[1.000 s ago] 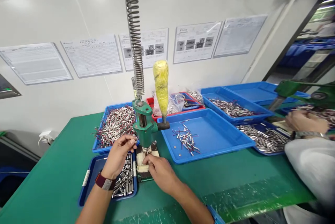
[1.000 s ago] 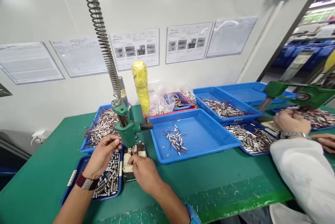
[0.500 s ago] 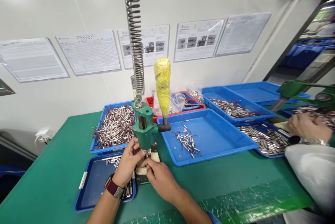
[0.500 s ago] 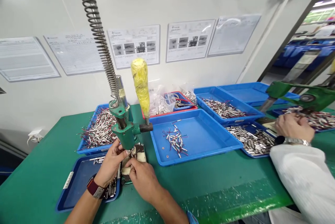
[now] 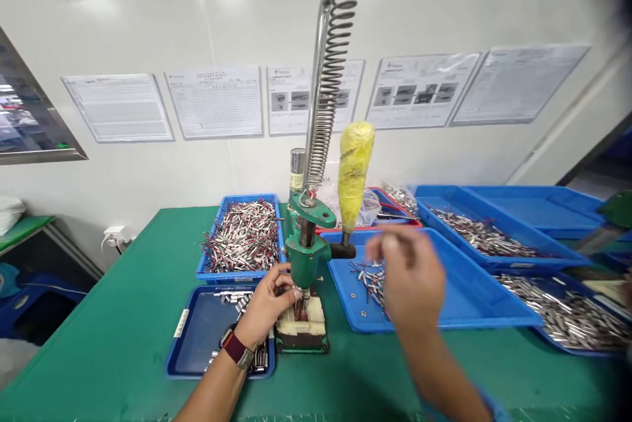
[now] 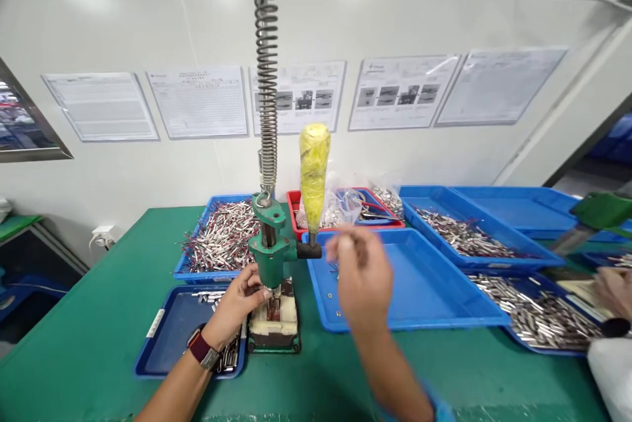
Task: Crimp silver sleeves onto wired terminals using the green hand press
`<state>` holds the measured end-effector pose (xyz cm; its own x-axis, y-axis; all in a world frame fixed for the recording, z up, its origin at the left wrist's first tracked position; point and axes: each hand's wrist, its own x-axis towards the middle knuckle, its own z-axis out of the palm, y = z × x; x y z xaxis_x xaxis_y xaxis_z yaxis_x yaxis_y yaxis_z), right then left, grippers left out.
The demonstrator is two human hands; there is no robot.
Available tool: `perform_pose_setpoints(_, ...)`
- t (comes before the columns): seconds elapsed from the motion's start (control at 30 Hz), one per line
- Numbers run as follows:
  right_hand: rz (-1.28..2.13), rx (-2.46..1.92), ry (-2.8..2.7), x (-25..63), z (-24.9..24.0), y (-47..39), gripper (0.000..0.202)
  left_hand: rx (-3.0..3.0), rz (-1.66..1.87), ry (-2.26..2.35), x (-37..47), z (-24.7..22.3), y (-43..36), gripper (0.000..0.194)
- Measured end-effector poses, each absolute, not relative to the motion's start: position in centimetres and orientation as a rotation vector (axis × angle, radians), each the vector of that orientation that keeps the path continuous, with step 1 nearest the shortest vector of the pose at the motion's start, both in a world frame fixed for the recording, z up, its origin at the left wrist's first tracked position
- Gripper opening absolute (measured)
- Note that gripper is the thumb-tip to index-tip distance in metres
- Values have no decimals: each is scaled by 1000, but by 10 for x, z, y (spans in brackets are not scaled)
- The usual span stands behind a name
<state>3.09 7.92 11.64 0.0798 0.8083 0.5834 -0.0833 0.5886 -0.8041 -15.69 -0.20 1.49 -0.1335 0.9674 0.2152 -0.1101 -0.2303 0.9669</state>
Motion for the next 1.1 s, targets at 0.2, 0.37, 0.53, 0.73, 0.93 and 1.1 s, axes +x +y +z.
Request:
perform_pose_setpoints(0.2,1328,-200,-1497,1,252,135,37,1379,1418,1285,-154,20,-10,44)
perform_pose_setpoints(0.37,986,-133,-1508,24,239,60,39,1392,1441,1358,-153,20,-11,38)
perform_pose_setpoints(0.53,898,-240,-1560,36,205,69,43,1335,1461,1331,-153,18,-11,33)
perform_pose_setpoints(0.73,619,-1078,-2249,86,85,173,34,1163,1520,1301,-151,16,-10,37)
perform_pose_setpoints(0.93,606,-1377,-2438,128,26,187,18,1082,1561,1235,-138,9,-3,30)
perform_pose_setpoints(1.1,494,-1416,-2521,111,21,183,27,971,1772,1349,-165,28,11,44)
